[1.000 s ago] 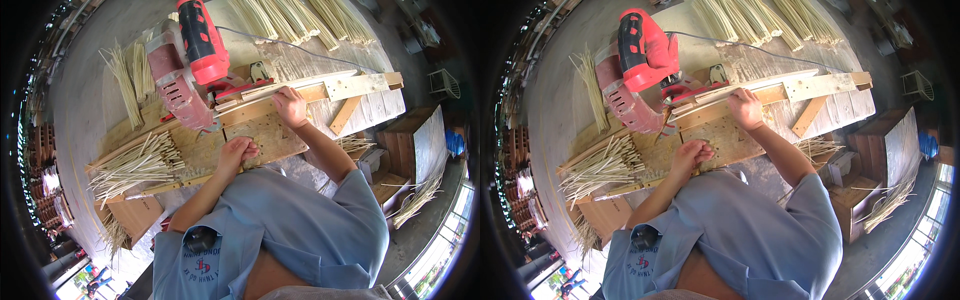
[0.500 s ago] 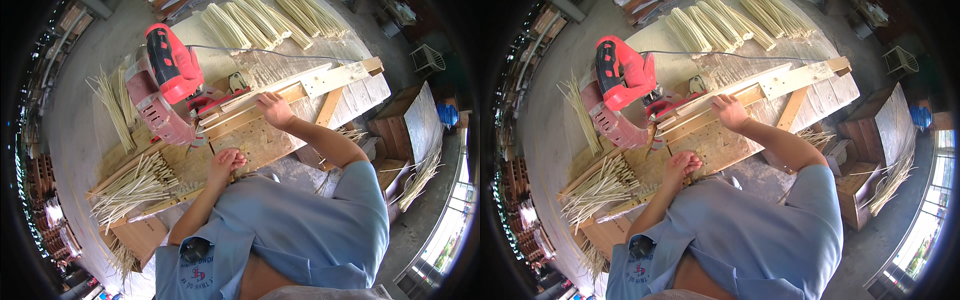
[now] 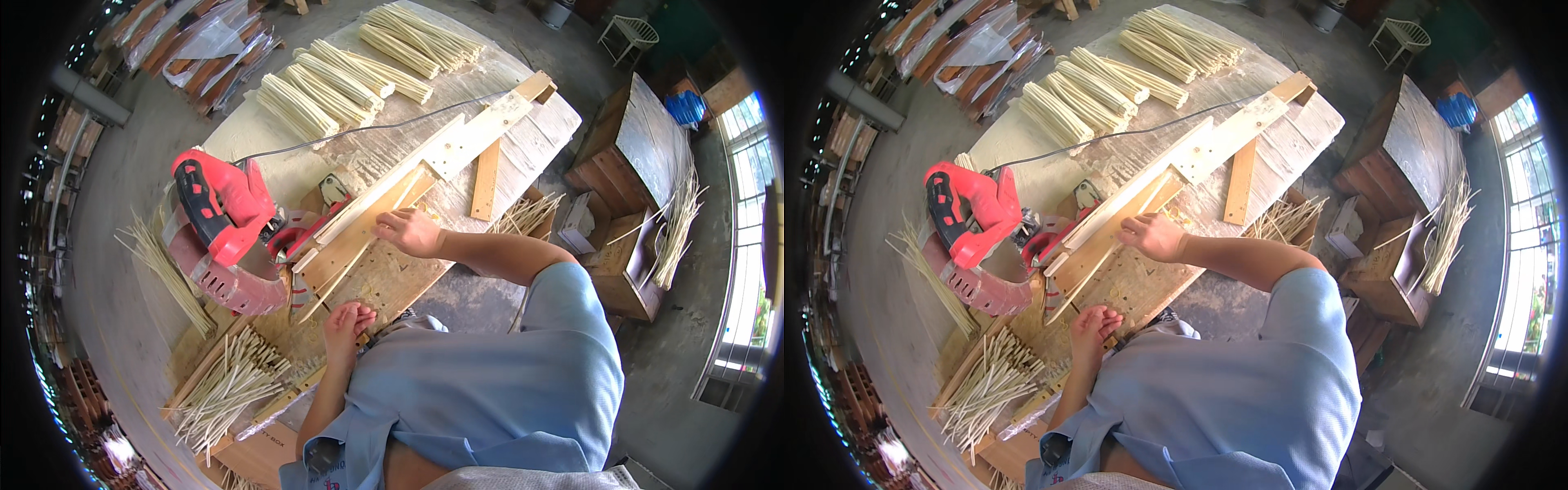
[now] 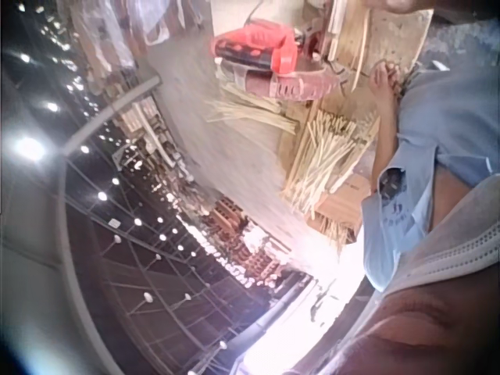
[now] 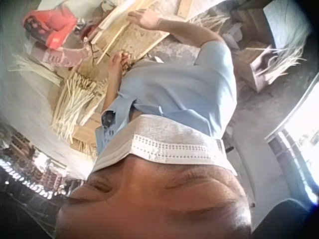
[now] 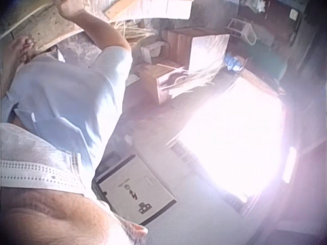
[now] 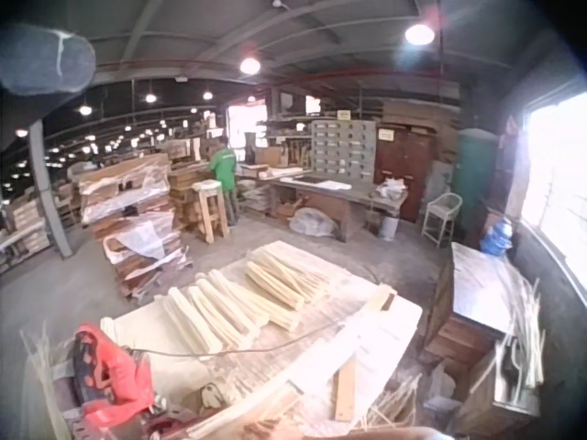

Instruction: The person gathers bamboo sticks from a table and floor, aligns them in bundles, and places them on a workbench. The person repeatedly picks up sticks, arranges them, and stacks the bundles.

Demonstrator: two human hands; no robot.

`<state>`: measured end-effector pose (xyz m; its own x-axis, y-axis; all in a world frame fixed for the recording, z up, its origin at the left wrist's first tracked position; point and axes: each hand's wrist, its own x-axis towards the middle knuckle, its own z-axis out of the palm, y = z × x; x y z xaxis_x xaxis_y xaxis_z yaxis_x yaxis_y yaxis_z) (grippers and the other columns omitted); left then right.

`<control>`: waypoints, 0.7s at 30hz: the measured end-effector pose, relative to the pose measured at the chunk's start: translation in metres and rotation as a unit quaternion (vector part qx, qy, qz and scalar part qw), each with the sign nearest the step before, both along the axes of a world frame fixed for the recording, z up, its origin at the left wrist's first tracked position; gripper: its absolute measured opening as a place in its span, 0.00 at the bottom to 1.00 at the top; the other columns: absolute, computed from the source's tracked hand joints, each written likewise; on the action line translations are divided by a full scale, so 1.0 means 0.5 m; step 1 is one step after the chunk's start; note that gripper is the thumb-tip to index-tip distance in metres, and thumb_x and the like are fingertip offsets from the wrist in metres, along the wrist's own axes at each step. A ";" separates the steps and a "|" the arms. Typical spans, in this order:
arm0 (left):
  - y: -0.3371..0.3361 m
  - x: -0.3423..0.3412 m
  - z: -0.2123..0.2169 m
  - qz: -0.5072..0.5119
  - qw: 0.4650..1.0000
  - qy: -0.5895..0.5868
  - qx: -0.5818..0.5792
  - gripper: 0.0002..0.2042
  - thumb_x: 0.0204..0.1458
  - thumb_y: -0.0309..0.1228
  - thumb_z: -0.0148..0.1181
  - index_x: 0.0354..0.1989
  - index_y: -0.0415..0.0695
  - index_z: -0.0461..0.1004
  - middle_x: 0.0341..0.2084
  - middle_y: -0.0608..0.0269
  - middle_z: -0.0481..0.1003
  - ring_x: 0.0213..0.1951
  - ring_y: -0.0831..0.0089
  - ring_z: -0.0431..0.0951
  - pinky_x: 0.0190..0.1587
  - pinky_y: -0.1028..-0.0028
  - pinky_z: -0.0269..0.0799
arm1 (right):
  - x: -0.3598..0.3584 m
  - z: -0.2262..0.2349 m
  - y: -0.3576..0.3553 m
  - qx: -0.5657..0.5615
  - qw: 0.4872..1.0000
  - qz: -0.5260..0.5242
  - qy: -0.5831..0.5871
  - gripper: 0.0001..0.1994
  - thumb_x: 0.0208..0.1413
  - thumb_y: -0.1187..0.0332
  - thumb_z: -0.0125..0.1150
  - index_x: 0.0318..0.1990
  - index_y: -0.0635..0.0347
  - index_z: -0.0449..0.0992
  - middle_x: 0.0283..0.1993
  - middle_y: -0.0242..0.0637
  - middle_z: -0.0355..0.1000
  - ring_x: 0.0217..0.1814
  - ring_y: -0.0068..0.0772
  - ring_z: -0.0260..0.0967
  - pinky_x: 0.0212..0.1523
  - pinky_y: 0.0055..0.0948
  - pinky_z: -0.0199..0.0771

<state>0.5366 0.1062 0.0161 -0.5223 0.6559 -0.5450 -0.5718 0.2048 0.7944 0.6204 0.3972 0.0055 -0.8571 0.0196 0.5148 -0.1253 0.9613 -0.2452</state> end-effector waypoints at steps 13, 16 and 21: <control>0.002 0.002 -0.002 -0.033 0.999 0.029 0.000 0.12 0.66 0.32 0.52 0.47 0.33 0.72 0.38 0.51 0.77 0.41 0.61 0.82 0.46 0.67 0.81 | 0.038 0.002 -0.010 -0.051 0.998 0.010 0.037 0.09 0.51 0.73 0.59 0.40 0.63 0.75 0.41 0.44 0.73 0.40 0.45 0.75 0.41 0.39 0.79; 0.001 0.004 0.000 -0.034 0.999 0.034 -0.001 0.12 0.66 0.32 0.52 0.48 0.33 0.72 0.38 0.51 0.78 0.41 0.62 0.82 0.47 0.68 0.81 | 0.009 0.001 0.007 -0.055 0.998 0.006 0.037 0.10 0.51 0.73 0.59 0.41 0.63 0.75 0.42 0.44 0.74 0.41 0.46 0.75 0.42 0.39 0.79; 0.004 0.006 0.013 -0.057 0.998 0.037 -0.003 0.11 0.67 0.31 0.52 0.47 0.34 0.72 0.38 0.52 0.78 0.42 0.63 0.82 0.48 0.69 0.81 | 0.019 -0.019 0.033 -0.040 0.998 0.007 -0.037 0.10 0.49 0.75 0.60 0.41 0.63 0.74 0.43 0.45 0.74 0.40 0.45 0.76 0.41 0.38 0.79</control>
<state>0.5395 0.1081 0.0228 -0.4833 0.7106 -0.5113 -0.4843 0.2695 0.8323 0.6301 0.4136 -0.0038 -0.8928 0.0455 0.4481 -0.1183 0.9363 -0.3308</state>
